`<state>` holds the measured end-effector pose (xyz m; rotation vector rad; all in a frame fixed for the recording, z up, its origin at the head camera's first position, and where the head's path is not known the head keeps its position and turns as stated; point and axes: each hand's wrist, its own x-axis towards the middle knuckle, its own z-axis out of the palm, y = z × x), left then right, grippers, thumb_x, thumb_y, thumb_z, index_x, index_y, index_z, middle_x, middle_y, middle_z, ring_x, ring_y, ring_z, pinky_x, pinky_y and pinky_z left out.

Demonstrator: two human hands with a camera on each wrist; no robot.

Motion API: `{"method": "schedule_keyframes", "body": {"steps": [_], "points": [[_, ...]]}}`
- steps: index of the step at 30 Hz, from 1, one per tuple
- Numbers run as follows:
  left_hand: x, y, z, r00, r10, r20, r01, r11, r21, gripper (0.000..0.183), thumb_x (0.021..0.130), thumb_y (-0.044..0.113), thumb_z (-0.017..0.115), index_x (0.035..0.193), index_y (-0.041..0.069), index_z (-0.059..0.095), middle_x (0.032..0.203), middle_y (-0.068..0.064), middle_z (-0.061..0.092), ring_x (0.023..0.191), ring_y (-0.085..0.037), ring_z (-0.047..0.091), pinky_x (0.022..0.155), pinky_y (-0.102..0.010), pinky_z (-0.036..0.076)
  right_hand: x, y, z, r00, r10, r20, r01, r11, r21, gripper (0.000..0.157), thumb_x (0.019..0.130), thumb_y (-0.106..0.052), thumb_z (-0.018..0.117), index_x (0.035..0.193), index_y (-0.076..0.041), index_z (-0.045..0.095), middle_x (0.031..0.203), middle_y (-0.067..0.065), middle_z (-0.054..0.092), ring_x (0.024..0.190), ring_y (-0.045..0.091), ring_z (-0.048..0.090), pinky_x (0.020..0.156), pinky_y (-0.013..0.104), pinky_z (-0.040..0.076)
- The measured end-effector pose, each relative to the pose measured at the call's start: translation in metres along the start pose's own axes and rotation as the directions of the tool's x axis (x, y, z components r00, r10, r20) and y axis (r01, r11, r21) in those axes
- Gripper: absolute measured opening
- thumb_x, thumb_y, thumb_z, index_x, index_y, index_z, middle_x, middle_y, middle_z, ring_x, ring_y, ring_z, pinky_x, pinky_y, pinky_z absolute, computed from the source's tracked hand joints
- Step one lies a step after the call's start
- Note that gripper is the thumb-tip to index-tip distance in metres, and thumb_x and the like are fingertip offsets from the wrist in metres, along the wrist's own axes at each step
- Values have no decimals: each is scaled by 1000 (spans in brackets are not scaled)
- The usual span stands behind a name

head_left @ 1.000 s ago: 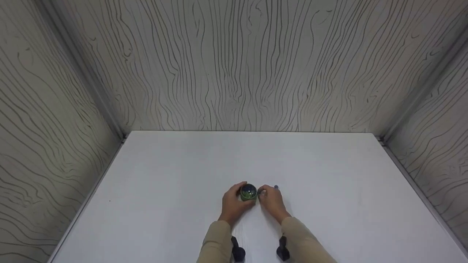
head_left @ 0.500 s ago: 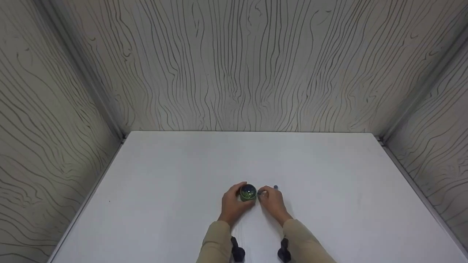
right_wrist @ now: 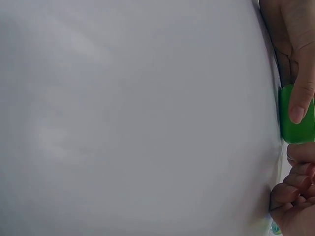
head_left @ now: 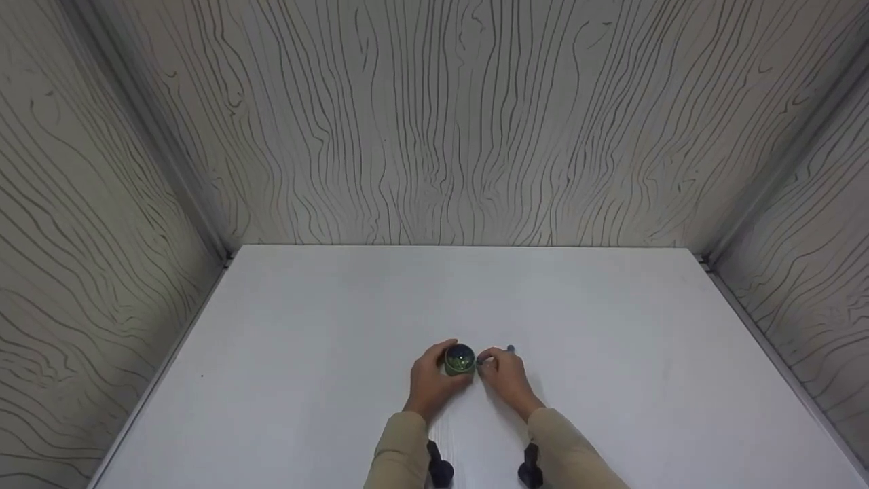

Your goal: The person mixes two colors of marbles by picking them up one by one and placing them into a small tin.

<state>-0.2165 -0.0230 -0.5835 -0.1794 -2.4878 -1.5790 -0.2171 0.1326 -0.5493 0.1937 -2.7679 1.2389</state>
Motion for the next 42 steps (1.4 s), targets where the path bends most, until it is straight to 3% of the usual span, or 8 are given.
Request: {"method": "schedule_keyframes", "body": {"steps": [25,33,42], "points": [[0,-2,-2,997,73,8,-73,997,-7,62,70,21,84,126,9,61,124,-9,68,118,-27,63,104,-39,52,-6,-4,-14,999,33,9,-33,997,66,16,81,2,64,96,-1,70,62,-5,43,56,3,36,51,14,30],[-1,2,-6,999,15,48,-14,1000,-18,63,70,18,83,128,10,60,127,-8,66,122,-26,61,108,-40,49,-7,-7,-18,1000,-18,1,18,997,79,15,81,2,65,96,0,70,60,-2,48,52,-1,36,49,13,31],[-1,3,-5,999,18,42,-18,1000,-9,62,70,19,84,127,10,61,126,-10,67,121,-28,62,107,-42,49,-7,-10,-19,999,-50,-2,50,996,77,16,81,2,65,96,0,69,60,-1,50,53,-2,36,49,12,32]]}}
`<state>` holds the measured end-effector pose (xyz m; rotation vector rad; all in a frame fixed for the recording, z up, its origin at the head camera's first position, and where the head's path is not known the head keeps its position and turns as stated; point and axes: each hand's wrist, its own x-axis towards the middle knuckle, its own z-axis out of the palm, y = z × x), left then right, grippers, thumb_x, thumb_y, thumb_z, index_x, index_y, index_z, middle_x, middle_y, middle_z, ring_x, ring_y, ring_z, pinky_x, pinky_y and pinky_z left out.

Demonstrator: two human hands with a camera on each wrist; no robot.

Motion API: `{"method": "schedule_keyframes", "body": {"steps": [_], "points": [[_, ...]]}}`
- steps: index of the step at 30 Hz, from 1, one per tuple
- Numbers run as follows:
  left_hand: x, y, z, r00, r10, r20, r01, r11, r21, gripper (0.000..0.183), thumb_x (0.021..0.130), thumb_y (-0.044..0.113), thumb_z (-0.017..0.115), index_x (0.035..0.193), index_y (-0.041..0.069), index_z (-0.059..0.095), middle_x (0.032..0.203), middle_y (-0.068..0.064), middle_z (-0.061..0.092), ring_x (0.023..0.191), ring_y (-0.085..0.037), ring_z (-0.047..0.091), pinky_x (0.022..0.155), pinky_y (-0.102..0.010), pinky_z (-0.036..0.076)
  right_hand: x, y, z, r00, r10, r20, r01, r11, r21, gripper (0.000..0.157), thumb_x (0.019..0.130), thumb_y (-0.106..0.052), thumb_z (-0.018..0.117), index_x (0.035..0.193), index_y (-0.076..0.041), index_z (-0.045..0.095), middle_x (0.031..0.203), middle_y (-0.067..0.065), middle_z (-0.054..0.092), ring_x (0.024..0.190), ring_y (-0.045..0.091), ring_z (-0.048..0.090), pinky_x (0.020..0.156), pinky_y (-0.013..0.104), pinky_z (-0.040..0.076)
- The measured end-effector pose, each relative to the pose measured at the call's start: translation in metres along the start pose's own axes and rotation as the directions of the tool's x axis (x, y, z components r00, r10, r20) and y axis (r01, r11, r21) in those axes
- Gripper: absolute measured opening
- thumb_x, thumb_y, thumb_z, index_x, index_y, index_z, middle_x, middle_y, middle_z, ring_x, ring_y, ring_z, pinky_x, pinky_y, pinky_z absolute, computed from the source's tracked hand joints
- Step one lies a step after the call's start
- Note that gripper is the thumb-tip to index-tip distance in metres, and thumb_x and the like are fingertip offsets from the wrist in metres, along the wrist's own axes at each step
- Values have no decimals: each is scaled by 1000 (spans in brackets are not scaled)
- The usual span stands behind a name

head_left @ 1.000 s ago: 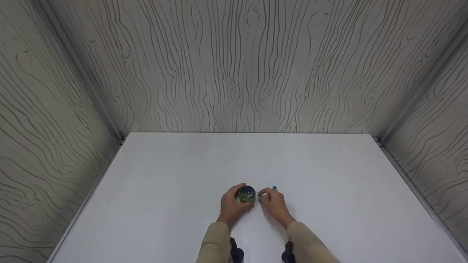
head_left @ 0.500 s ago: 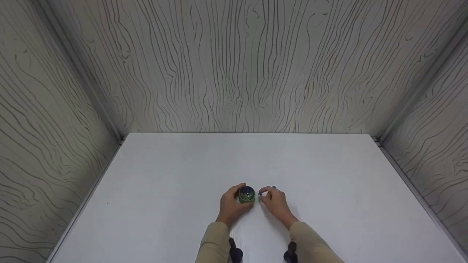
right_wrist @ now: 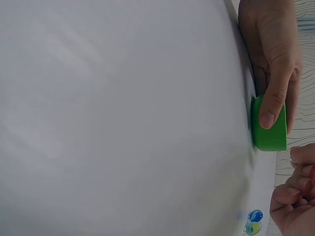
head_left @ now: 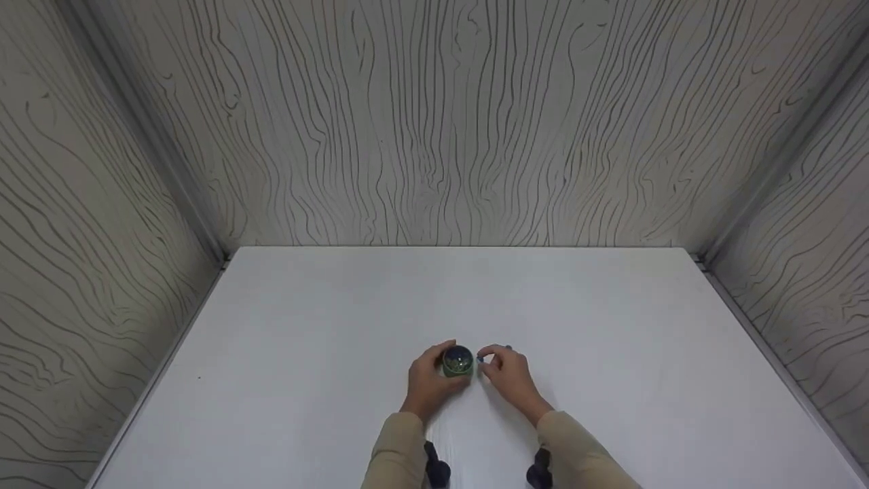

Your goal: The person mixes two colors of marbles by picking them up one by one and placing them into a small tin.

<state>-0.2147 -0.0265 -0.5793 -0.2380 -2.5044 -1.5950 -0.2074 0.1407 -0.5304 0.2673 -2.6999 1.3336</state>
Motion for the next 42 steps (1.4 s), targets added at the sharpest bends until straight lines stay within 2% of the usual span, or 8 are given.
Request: {"method": "schedule_keyframes", "body": {"steps": [7,16,22,25,27,30,34,42], "points": [[0,1,0,1000,-3,-5,3,1000,4,61,70,21,83,127,10,61,126,-9,67,121,-27,62,108,-41,49,0,-2,0,999,-35,-14,35,999,3,15,81,3,67,95,1,69,59,2,51,53,-4,36,49,12,32],[0,2,-2,1000,-15,-1,15,1000,-12,61,71,21,83,127,11,61,126,-7,67,120,-25,62,108,-40,49,1,-4,1,999,-29,-13,30,1000,9,15,80,2,68,95,0,69,59,2,52,53,-3,36,50,13,33],[-1,1,-1,1000,9,-14,-9,1000,-2,60,72,21,82,127,9,61,125,-9,67,120,-28,62,107,-41,49,1,-5,2,1000,-25,-2,25,1000,13,16,80,3,67,96,0,69,59,4,52,52,-3,36,50,15,35],[-1,1,-1,1000,5,-13,-5,1000,1,60,72,21,81,127,10,61,126,-9,67,121,-27,62,108,-41,49,2,-6,3,999,-36,-6,36,999,-1,16,80,3,67,95,-1,69,58,3,52,52,-3,36,63,25,49],[-1,0,-1,1000,-2,-10,2,1000,-3,60,72,22,81,127,11,61,127,-9,67,122,-27,61,109,-40,48,2,-7,3,999,-42,-10,42,999,-13,16,80,3,67,95,-2,70,58,2,52,52,-3,36,71,32,51],[0,-1,-1,1000,-13,-5,13,1000,-8,61,72,24,81,128,12,61,128,-8,66,123,-26,60,110,-40,48,3,-9,2,999,-51,-14,51,998,-22,16,79,4,67,94,-2,70,58,1,52,52,-3,36,71,29,49],[0,-2,0,1000,-14,-4,14,1000,-9,62,72,25,82,128,12,60,128,-7,66,124,-26,60,110,-40,47,4,-10,2,999,-42,-7,42,999,-17,17,78,4,67,94,-2,70,59,1,52,55,-1,36,57,16,33],[0,0,1,999,-35,-10,34,999,-20,63,70,26,83,127,13,61,128,-7,66,124,-25,60,110,-42,47,6,-12,3,1000,-26,7,26,1000,-17,15,80,1,68,95,-2,70,60,1,52,58,2,37,58,16,32]]}}
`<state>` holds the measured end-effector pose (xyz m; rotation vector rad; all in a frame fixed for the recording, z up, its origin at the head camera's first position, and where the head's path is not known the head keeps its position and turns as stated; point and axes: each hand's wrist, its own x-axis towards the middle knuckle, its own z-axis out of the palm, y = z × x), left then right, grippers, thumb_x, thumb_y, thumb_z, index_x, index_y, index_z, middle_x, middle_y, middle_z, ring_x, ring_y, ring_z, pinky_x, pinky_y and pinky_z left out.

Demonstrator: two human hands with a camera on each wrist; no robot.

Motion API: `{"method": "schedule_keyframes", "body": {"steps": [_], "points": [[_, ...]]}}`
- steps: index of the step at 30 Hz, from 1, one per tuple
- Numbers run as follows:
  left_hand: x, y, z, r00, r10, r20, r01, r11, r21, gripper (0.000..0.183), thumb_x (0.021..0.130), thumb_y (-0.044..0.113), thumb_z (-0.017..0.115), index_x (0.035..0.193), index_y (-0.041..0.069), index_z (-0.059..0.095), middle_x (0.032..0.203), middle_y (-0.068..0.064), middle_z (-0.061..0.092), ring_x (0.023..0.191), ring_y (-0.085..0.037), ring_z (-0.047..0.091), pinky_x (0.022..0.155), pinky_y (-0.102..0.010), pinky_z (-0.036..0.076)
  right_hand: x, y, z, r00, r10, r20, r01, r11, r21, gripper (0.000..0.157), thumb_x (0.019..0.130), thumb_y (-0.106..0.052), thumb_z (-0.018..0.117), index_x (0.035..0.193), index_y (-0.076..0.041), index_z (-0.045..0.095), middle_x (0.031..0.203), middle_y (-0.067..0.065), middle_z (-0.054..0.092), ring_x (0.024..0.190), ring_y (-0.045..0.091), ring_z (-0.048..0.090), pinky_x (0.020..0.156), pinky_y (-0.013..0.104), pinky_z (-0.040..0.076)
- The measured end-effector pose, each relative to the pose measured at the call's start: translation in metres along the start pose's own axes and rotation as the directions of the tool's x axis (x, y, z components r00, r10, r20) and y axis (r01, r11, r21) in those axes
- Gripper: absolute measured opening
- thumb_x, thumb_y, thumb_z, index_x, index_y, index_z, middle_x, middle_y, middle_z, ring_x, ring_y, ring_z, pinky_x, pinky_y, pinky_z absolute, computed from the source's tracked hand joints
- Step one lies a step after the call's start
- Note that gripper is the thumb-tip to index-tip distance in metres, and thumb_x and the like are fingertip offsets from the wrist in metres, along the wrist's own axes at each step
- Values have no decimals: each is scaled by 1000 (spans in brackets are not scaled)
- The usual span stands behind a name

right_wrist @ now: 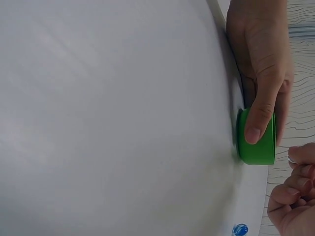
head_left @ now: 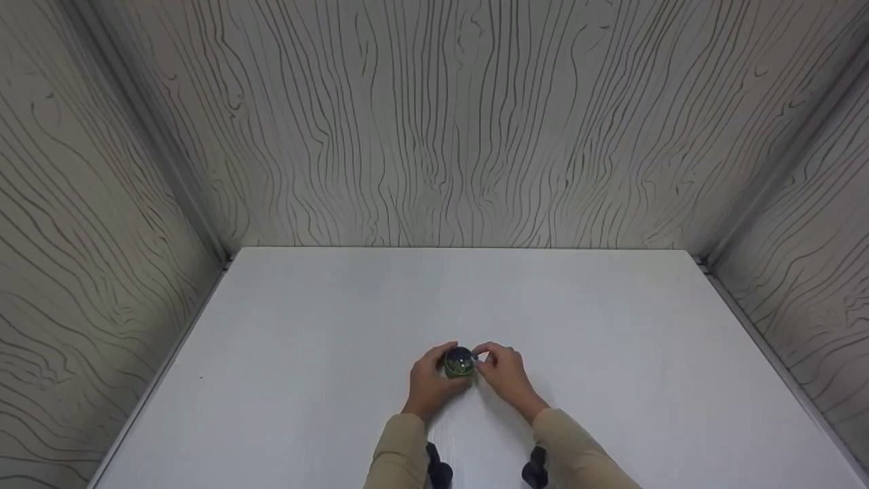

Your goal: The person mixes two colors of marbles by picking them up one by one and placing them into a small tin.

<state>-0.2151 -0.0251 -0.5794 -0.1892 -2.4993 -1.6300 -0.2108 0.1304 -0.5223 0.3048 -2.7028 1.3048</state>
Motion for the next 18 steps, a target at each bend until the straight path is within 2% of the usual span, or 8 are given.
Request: {"method": "schedule_keyframes", "body": {"steps": [4,8,18], "points": [[-1,0,-1,1000,-13,-2,13,1000,16,62,70,27,83,127,14,61,128,-6,66,124,-25,60,110,-41,48,0,0,2,1000,-13,1,13,1000,10,16,79,2,67,95,0,70,59,2,52,56,0,37,56,15,33],[-1,0,-2,1000,2,10,-2,999,34,62,71,24,83,128,12,61,128,-7,66,123,-26,61,109,-39,48,0,1,3,1000,-18,7,18,1000,18,16,80,2,67,96,0,70,59,1,51,54,-2,36,52,14,32],[-2,2,-3,1000,14,10,-14,1000,20,60,71,22,83,127,11,61,126,-9,67,121,-26,62,108,-39,50,2,0,4,1000,-17,5,17,999,34,16,79,3,67,95,2,70,58,-1,49,51,-2,36,49,14,32]]}}
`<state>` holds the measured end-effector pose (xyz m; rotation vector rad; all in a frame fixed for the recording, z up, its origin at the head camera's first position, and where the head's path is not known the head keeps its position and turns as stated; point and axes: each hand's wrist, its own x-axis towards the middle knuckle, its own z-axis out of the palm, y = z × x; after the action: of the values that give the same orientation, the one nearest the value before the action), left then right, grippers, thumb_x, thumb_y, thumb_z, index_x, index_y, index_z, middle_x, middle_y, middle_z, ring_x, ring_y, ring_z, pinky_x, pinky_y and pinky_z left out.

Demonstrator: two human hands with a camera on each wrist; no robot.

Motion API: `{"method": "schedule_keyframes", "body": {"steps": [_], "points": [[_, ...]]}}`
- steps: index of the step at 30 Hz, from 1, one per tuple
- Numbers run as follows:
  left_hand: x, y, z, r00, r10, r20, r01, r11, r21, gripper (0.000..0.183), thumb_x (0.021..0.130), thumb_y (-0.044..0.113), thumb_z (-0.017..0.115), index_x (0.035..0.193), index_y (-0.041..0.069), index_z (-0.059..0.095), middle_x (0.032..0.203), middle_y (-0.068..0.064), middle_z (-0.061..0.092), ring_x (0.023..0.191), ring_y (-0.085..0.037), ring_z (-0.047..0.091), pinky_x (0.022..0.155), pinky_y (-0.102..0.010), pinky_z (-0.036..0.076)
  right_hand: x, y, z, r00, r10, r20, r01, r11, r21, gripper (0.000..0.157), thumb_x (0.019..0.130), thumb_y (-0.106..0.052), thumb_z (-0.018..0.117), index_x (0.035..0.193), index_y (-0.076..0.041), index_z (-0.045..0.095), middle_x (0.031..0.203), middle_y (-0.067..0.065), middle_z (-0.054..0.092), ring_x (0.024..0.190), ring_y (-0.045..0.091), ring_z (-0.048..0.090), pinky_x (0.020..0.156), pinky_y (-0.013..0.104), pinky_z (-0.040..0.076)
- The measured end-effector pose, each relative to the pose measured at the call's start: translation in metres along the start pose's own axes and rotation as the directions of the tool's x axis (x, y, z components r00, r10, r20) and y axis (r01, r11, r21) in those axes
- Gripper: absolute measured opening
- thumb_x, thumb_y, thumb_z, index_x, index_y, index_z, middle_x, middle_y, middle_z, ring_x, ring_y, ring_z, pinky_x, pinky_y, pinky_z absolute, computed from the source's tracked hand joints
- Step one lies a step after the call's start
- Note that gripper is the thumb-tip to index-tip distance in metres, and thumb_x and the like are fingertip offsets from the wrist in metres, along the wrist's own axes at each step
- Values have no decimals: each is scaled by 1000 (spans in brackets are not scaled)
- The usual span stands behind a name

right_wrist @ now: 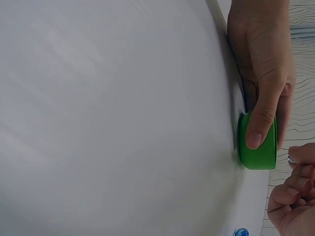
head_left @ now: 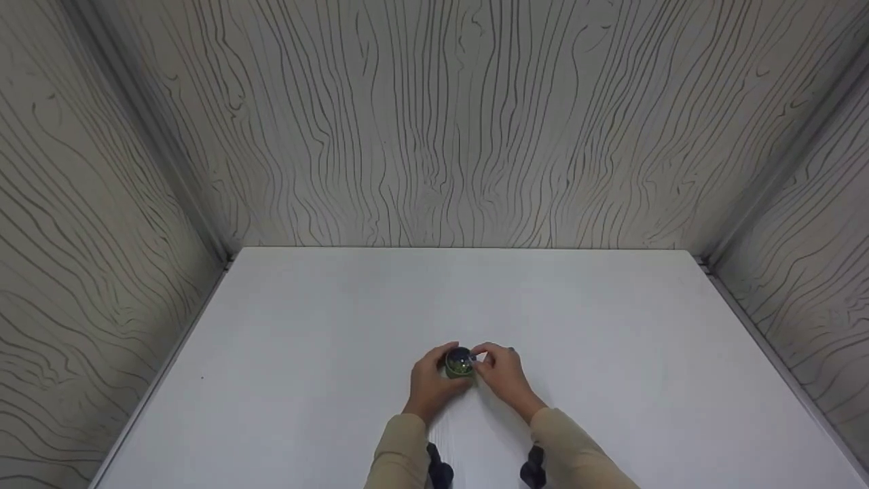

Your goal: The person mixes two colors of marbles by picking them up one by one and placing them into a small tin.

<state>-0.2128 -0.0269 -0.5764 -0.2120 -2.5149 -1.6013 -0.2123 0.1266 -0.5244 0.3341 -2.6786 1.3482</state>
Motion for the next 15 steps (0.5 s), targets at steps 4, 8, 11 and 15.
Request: {"method": "schedule_keyframes", "body": {"steps": [4,8,11,15], "points": [[0,0,0,1000,-13,5,13,1000,-9,61,71,23,83,127,12,61,126,-8,67,121,-25,62,108,-39,49,0,0,0,1000,13,4,-13,1000,1,16,79,3,66,95,2,70,58,-1,49,52,-1,36,50,14,32],[0,0,0,1000,-7,5,7,1000,6,61,71,25,83,127,12,62,125,-8,67,120,-26,62,107,-40,50,1,1,1,1000,9,-4,-9,1000,-22,16,79,2,67,95,1,70,58,1,52,53,0,37,55,15,33],[0,0,-1,1000,-10,7,10,1000,4,61,71,25,83,127,12,61,125,-8,67,121,-26,62,107,-42,50,1,1,2,1000,4,-12,-5,999,-31,16,78,2,67,94,0,70,58,3,53,53,0,37,59,16,32],[0,0,-1,1000,-17,9,17,1000,-4,62,72,27,83,127,12,61,127,-8,66,122,-25,61,108,-41,49,2,0,3,1000,-3,-15,2,999,-39,16,78,2,67,93,-1,70,58,3,54,54,0,37,60,16,31]]}}
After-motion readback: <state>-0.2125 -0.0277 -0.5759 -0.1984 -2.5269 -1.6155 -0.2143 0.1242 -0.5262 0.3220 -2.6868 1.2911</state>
